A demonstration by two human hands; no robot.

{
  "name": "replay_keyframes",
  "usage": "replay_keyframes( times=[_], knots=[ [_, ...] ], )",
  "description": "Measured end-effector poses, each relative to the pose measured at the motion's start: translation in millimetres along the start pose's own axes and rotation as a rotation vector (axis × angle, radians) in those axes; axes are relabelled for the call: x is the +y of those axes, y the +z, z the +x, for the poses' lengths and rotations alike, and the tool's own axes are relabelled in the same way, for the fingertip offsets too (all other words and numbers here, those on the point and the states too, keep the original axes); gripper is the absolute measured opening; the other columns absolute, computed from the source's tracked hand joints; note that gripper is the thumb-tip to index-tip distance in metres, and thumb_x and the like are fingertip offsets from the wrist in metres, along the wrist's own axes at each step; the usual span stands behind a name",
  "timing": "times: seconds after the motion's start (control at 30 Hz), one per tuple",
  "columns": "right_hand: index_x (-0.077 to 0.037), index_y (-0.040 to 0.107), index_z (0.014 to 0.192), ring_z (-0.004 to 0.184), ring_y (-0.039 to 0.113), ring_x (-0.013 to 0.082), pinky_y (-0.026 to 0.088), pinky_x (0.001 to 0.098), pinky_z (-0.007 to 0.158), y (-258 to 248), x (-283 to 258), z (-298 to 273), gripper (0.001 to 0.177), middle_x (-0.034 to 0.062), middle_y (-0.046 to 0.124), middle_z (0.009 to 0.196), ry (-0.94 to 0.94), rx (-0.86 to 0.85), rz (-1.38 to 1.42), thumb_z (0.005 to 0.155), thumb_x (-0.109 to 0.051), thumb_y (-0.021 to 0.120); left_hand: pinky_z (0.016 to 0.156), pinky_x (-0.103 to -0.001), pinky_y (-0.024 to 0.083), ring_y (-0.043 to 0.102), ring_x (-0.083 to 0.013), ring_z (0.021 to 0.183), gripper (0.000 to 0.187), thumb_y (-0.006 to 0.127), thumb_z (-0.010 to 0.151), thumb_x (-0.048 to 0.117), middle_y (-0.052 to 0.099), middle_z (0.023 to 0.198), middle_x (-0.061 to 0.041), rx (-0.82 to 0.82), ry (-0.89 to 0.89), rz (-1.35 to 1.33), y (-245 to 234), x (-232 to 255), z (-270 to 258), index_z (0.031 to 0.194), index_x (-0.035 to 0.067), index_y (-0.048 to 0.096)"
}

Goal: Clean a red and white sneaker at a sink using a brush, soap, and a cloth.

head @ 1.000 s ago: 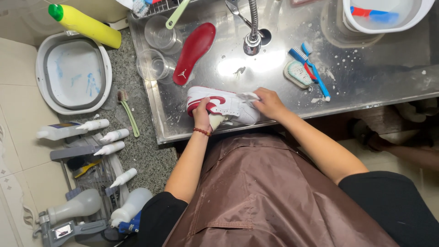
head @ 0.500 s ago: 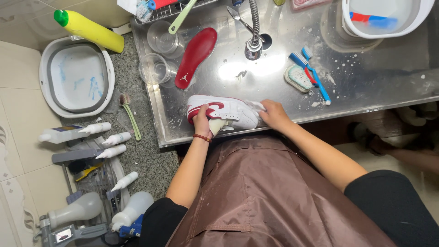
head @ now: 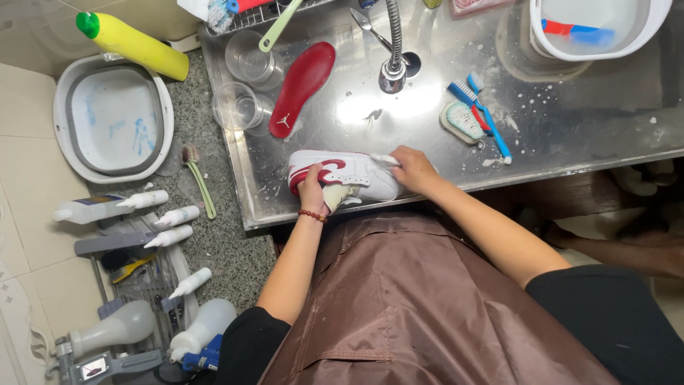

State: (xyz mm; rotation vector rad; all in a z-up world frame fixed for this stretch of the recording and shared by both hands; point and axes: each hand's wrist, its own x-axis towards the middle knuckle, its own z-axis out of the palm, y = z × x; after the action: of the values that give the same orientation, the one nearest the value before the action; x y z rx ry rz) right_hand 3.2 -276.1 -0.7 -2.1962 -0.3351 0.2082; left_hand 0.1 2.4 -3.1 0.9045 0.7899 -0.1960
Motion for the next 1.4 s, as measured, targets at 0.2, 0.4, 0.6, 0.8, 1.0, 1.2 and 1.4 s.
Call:
replay_keyframes(
  times=[0.2, 0.4, 0.6, 0.8, 1.0, 1.2, 1.4],
  knots=[
    [-0.003, 0.071, 0.103, 0.087, 0.066, 0.0364, 0.053, 0.0433, 0.077, -7, 11, -18, 0.024, 0.0169, 0.066, 0.095, 0.075, -0.066, 0.031, 0.080, -0.010, 0.069, 0.078, -0.042, 0.062, 0.072, -0.0273, 0.089, 0.025, 0.065, 0.089, 0.015, 0.071, 0.100, -0.015, 0.015, 0.011, -0.024, -2, 0, 1, 0.103, -0.006, 0.067],
    [-0.003, 0.071, 0.106, 0.091, 0.066, 0.0364, 0.054, 0.0420, 0.081, 3, 5, 14, 0.024, 0.0158, 0.068, 0.101, -0.027, -0.030, 0.090, 0.083, -0.009, 0.068, 0.076, -0.043, 0.062, 0.073, -0.0290, 0.087, 0.029, 0.064, 0.090, 0.017, 0.072, 0.100, -0.017, 0.039, -0.030, -0.004, 2, 5, -7, 0.104, -0.009, 0.067],
    [-0.005, 0.073, 0.098, 0.085, 0.069, 0.0332, 0.054, 0.0402, 0.076, -13, 13, -30, 0.021, 0.0134, 0.069, 0.092, 0.107, -0.101, 0.103, 0.077, -0.009, 0.069, 0.080, -0.038, 0.062, 0.073, -0.0244, 0.092, 0.029, 0.065, 0.089, 0.014, 0.072, 0.104, -0.014, 0.023, 0.072, -0.005, -3, -2, -6, 0.109, -0.007, 0.067],
    [-0.003, 0.071, 0.104, 0.087, 0.067, 0.0356, 0.054, 0.0417, 0.077, 1, -17, 18, 0.021, 0.0153, 0.067, 0.096, 0.013, 0.002, 0.105, 0.084, -0.009, 0.069, 0.079, -0.041, 0.061, 0.073, -0.0276, 0.089, 0.029, 0.065, 0.091, 0.016, 0.071, 0.103, -0.017, 0.028, 0.018, -0.005, -4, -4, -5, 0.107, -0.009, 0.066],
    [-0.003, 0.071, 0.098, 0.085, 0.068, 0.0352, 0.054, 0.0425, 0.075, -1, 19, -24, 0.020, 0.0150, 0.068, 0.093, 0.068, -0.089, 0.013, 0.080, -0.010, 0.070, 0.082, -0.039, 0.061, 0.072, -0.0239, 0.093, 0.028, 0.066, 0.090, 0.014, 0.071, 0.105, -0.013, -0.012, 0.074, -0.008, 0, -2, -10, 0.109, -0.006, 0.067],
    [-0.004, 0.071, 0.102, 0.087, 0.068, 0.0348, 0.054, 0.0416, 0.078, 0, -21, 15, 0.019, 0.0153, 0.068, 0.097, 0.016, -0.006, 0.129, 0.086, -0.010, 0.066, 0.080, -0.042, 0.061, 0.073, -0.0276, 0.089, 0.028, 0.064, 0.091, 0.017, 0.072, 0.101, -0.016, 0.014, -0.020, -0.033, -1, 1, -10, 0.106, -0.008, 0.066],
    [-0.003, 0.071, 0.099, 0.087, 0.067, 0.0364, 0.053, 0.0419, 0.077, 1, 21, -16, 0.020, 0.0162, 0.068, 0.096, -0.001, -0.055, -0.004, 0.081, -0.011, 0.070, 0.079, -0.043, 0.062, 0.072, -0.0274, 0.088, 0.027, 0.065, 0.092, 0.016, 0.072, 0.100, -0.016, 0.013, 0.002, -0.044, -2, -3, -10, 0.106, -0.008, 0.066]
  ],
)
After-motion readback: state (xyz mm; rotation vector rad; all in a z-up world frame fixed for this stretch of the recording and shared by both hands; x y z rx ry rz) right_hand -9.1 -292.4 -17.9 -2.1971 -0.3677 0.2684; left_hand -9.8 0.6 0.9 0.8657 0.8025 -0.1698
